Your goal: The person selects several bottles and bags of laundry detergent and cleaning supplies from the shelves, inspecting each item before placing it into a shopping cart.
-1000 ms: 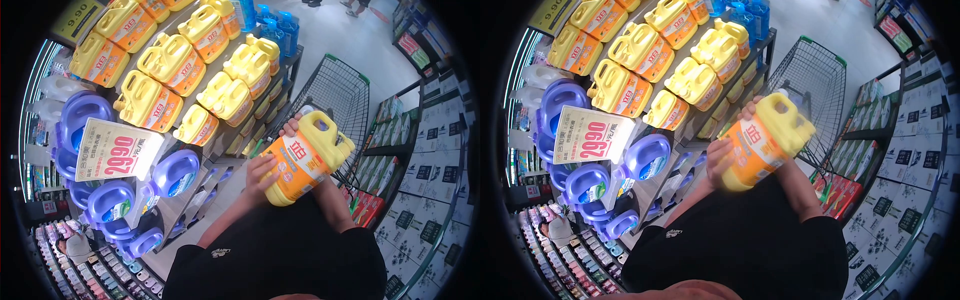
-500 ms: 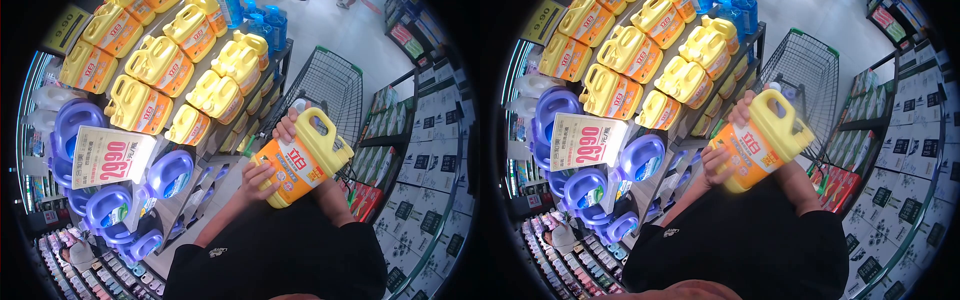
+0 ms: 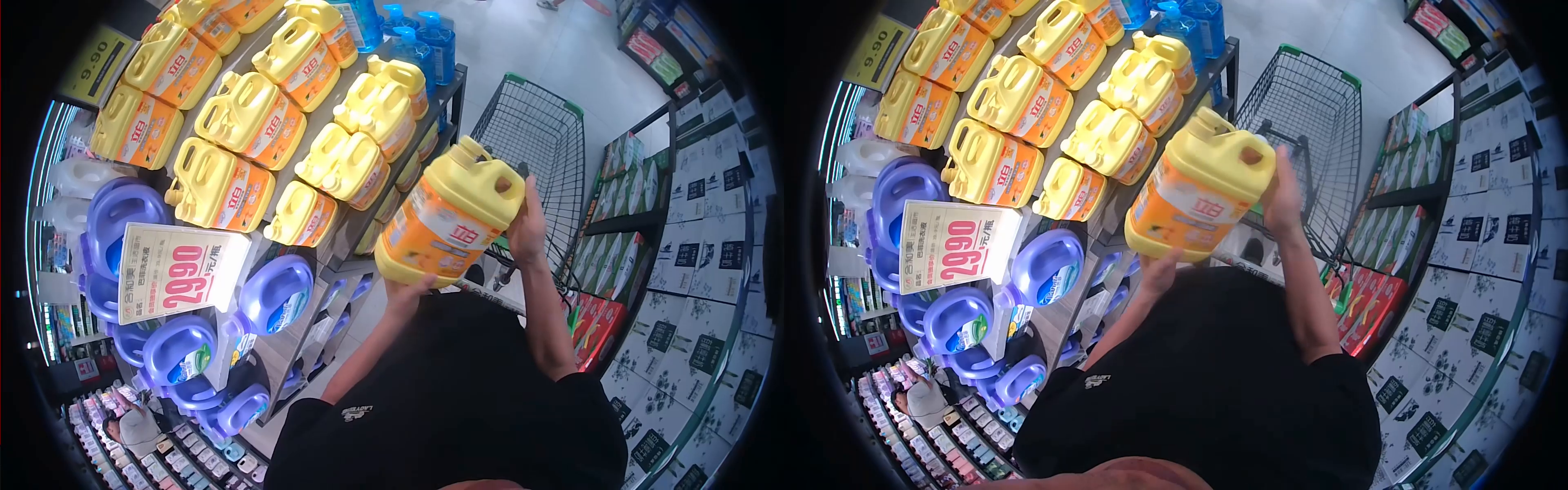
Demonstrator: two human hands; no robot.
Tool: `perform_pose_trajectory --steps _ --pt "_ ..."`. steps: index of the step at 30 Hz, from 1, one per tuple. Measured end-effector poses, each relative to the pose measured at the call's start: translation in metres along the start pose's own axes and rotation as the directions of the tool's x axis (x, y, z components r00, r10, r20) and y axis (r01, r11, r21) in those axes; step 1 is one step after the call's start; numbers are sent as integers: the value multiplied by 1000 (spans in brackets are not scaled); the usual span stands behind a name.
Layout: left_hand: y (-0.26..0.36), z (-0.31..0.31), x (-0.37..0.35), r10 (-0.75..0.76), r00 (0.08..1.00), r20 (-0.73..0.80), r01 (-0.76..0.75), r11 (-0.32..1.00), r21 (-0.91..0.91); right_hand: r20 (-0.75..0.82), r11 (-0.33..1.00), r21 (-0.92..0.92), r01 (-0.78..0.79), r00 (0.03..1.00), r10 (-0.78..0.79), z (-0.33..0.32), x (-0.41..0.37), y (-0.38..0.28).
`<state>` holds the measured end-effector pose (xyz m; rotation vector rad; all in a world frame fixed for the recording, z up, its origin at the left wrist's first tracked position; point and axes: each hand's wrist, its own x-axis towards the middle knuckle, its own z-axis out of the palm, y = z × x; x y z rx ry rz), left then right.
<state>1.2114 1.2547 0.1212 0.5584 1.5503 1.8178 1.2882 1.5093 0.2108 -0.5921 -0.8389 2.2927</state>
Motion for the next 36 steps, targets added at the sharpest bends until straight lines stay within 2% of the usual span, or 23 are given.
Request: perform_pose_trajectory --steps 1,2,3,6,7,9,12,13,16,17,20,21,24,25,27,28,32,33,36 --pt "0 7 6 -52 997 -49 36 960 -277 48 988 -148 36 998 -29 -9 -1 -5" --pt "1 13 10 -117 990 -79 57 844 -533 97 954 -291 78 994 -52 -24 -1 -14" --pt "3 11 11 -156 987 -24 115 813 -571 146 896 -427 123 987 -66 -36 -3 -22" --pt "-9 12 13 -116 989 93 147 849 -508 141 871 -490 -36 983 120 -32 -24 -58" --pt "-3 16 14 -106 979 177 176 875 -450 114 879 -472 -72 983 142 -35 -31 -68" --pt "10 23 20 -93 938 333 207 922 -328 112 859 -511 -29 989 100 -32 -46 -87" --pt "28 41 46 -122 833 539 104 993 64 95 760 -649 46 995 21 -38 -73 -122" --pt "39 51 49 -121 860 496 5 973 230 92 707 -704 71 996 -8 -40 -78 -131" --pt "-26 49 64 -70 908 412 -148 867 475 -67 508 -861 33 982 -177 -31 -85 -130" --pt "-34 49 64 40 932 361 -231 832 505 -100 477 -879 11 973 -208 -30 -81 -127" --pt "-54 40 72 -8 960 281 -189 724 663 -244 508 -857 -91 939 -243 -77 -56 -101" --pt "-63 38 72 68 961 267 -238 691 683 -231 470 -879 -88 938 -258 -109 -44 -90" --pt "-81 30 68 -21 964 266 -224 478 850 -277 444 -888 -123 912 -302 -166 -16 -79" --pt "-79 33 67 4 964 266 -235 475 848 -272 435 -893 -112 906 -325 -187 -4 -75" --pt "-72 39 64 53 963 266 -259 465 846 -369 566 -811 -148 880 -298 -230 21 -65" --pt "-69 40 64 28 967 254 -237 469 850 -418 630 -759 -164 865 -278 -249 32 -59" --pt "-69 42 64 -14 976 217 -186 463 867 -492 728 -631 -268 864 -108 -310 78 -25" --pt "-71 42 65 -7 978 210 -184 457 870 -564 757 -578 -305 820 -100 -310 89 -13" --pt "-78 41 64 -9 978 209 -185 426 885 -576 794 -520 -314 816 -55 -356 128 39"
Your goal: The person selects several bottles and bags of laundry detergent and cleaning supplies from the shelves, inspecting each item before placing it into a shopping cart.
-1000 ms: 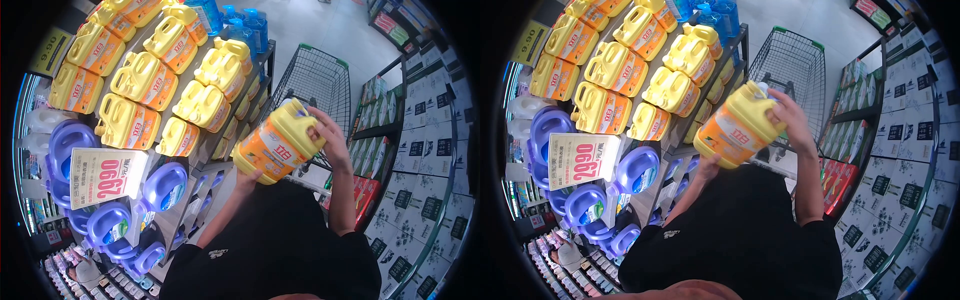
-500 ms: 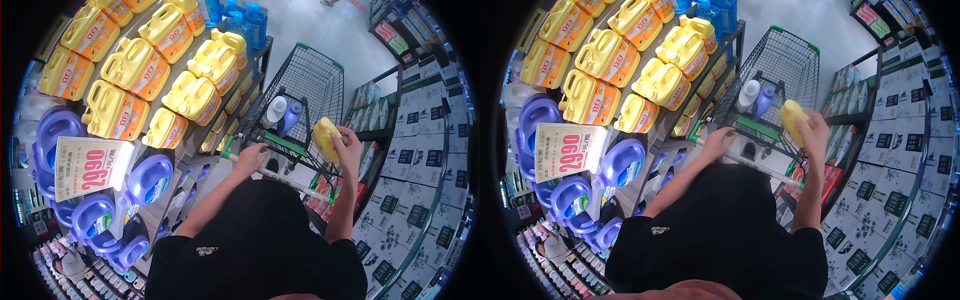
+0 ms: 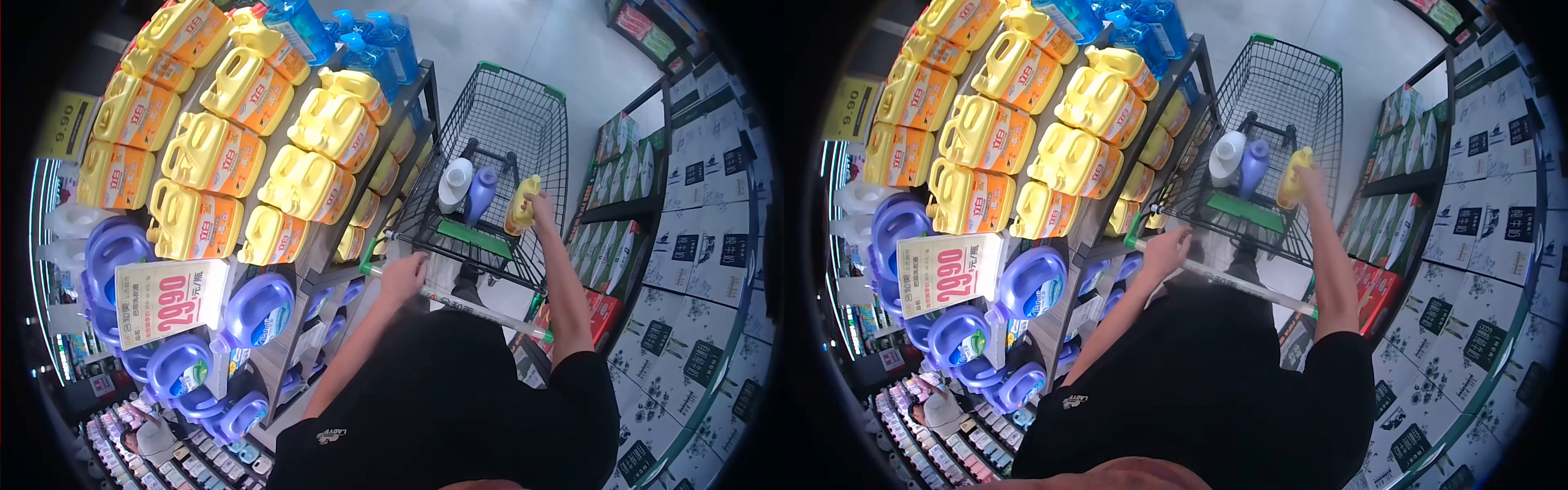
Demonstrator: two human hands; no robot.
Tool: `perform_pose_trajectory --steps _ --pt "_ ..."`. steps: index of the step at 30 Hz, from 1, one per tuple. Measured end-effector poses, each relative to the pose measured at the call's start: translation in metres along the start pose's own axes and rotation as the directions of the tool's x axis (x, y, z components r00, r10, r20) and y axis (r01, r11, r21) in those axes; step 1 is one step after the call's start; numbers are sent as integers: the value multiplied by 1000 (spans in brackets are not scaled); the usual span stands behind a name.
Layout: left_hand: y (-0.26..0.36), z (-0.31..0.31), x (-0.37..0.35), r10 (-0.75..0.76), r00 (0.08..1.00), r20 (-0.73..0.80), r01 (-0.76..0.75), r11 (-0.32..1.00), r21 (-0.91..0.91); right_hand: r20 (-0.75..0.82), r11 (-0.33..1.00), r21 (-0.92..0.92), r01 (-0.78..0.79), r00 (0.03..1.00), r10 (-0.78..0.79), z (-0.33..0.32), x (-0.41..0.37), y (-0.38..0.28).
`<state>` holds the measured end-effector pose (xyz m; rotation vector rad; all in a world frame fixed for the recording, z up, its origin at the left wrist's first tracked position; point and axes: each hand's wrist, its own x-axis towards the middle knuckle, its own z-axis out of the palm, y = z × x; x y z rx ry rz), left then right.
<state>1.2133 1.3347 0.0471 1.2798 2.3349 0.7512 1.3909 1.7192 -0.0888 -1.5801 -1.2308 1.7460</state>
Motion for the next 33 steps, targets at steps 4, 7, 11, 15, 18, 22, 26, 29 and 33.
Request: perform_pose_trajectory --steps 4,7,11,15,18,22,26,29,33 --pt "7 -2 1 -6 1000 -10 7 998 57 -8 998 -32 -60 998 60 27 38 35" --pt "11 -4 3 -35 999 8 34 997 65 22 992 -10 -127 992 127 29 72 70" --pt "14 -7 3 -114 991 75 106 990 94 51 968 171 -182 983 176 28 85 99" --pt "15 -6 4 -100 993 69 90 986 142 141 938 208 -279 957 253 32 104 140" --pt "16 -6 5 -156 983 99 145 983 109 159 933 166 -319 942 294 43 97 167" --pt "18 -7 5 -147 984 96 138 986 96 179 935 48 -351 924 338 56 41 139" --pt "18 -7 9 -137 986 100 129 988 82 242 864 166 -475 869 431 54 45 176" --pt "15 -7 9 -123 988 98 116 991 72 238 856 211 -472 874 423 47 38 175" --pt "13 -7 8 -116 990 81 109 991 81 175 959 86 -268 952 250 55 36 172"
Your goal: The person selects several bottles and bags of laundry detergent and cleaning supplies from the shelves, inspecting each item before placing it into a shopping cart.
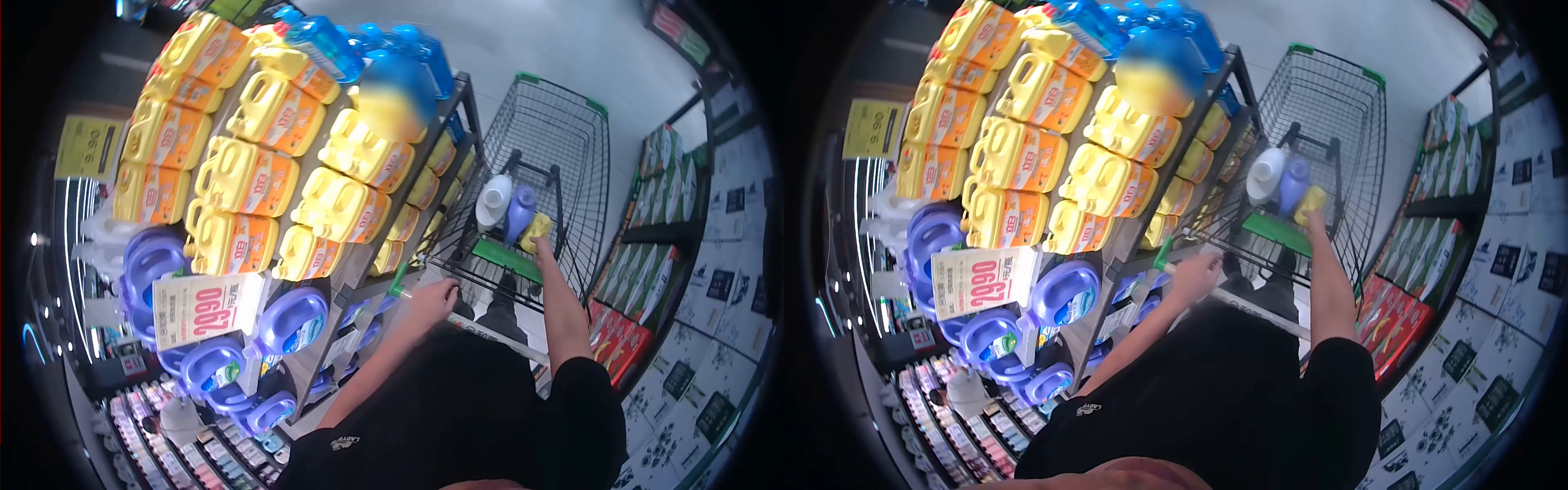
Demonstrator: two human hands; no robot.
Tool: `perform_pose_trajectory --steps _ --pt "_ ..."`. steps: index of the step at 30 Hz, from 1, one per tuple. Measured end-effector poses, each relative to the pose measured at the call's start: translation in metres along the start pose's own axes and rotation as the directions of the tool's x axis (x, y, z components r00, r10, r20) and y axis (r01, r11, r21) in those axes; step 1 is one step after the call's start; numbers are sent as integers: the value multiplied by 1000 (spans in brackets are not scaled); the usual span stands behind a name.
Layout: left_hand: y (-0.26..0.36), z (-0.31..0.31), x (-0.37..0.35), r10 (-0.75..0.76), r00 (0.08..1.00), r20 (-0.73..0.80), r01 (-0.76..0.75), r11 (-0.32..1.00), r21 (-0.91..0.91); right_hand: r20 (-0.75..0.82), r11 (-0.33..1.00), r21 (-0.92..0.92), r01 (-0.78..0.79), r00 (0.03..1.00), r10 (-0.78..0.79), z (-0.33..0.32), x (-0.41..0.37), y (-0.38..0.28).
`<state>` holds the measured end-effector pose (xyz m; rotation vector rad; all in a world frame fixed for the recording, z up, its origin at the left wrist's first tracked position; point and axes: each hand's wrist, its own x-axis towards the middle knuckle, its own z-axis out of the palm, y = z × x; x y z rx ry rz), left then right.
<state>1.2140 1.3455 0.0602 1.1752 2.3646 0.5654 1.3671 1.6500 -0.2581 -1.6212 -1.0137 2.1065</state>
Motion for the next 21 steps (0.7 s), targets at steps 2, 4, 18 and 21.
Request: perform_pose_trajectory --steps 2,4,18,21 --pt "-6 5 0 69 996 -53 -70 997 -20 -261 984 -176 -23 965 -24 -11 29 18" --pt "-7 3 1 74 996 -54 -73 997 13 -330 997 -65 49 941 -68 -5 -8 -17" --pt "-11 -1 5 65 997 -48 -71 990 -121 182 718 -188 670 742 -645 136 -159 -174" --pt "-14 3 4 100 989 -106 -117 980 -160 634 517 -103 850 457 -624 239 -255 -228"
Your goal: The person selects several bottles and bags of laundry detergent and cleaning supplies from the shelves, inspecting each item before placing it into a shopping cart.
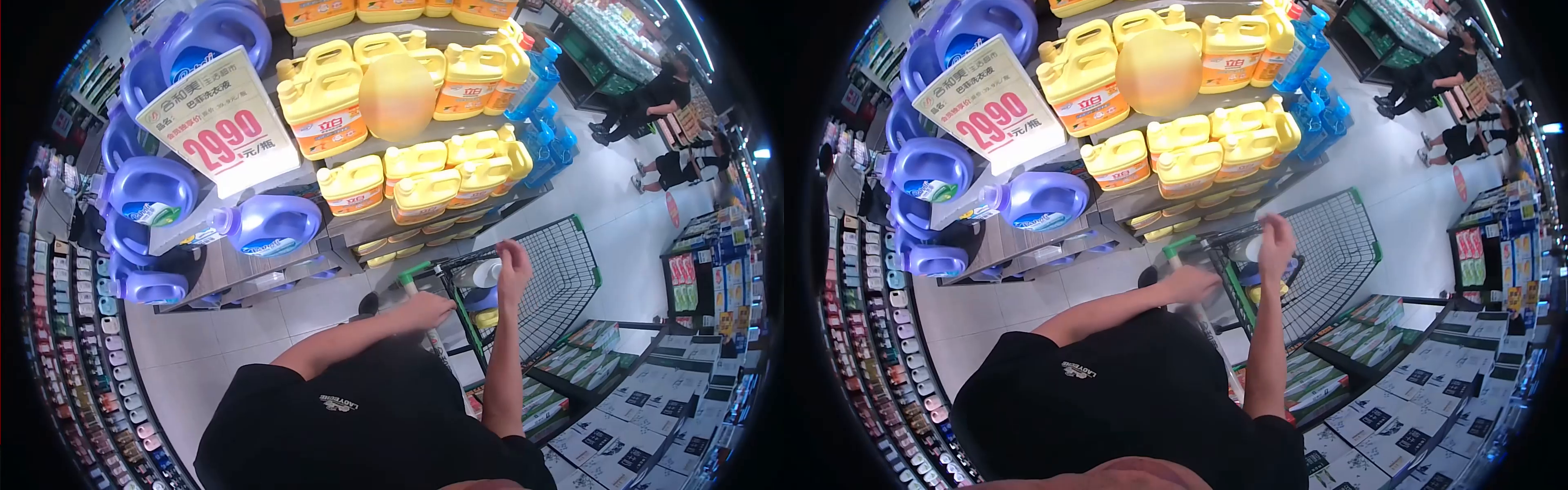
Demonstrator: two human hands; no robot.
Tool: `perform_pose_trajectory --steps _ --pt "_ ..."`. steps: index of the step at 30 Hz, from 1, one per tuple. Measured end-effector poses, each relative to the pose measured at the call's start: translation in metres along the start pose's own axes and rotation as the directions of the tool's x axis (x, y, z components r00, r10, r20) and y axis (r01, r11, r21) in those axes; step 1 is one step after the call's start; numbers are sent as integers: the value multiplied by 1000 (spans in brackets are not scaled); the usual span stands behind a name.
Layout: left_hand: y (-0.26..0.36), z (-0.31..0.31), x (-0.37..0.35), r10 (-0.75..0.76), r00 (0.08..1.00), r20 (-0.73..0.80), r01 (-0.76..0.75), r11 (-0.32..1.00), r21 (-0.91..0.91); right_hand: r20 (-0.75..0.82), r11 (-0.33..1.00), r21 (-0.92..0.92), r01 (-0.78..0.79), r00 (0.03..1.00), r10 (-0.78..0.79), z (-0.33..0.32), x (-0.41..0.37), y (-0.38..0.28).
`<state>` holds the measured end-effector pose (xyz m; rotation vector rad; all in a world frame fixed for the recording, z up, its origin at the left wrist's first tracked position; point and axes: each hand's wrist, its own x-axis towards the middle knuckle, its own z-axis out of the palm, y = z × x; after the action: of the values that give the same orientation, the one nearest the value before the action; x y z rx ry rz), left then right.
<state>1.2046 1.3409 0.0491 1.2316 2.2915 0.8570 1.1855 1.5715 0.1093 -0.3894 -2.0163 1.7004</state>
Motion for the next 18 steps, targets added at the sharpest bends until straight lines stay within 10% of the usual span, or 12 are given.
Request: perform_pose_trajectory --steps 5,11,18 --pt "-10 2 -7 5 999 -48 -19 959 -284 499 686 -343 642 743 -446 104 56 -104" --pt "-13 -27 -58 -85 976 -201 -26 868 -496 624 309 -558 770 635 -456 147 75 -85" --pt "-22 -39 -98 -435 892 -125 117 488 -865 671 729 -346 591 699 -248 126 69 -74"
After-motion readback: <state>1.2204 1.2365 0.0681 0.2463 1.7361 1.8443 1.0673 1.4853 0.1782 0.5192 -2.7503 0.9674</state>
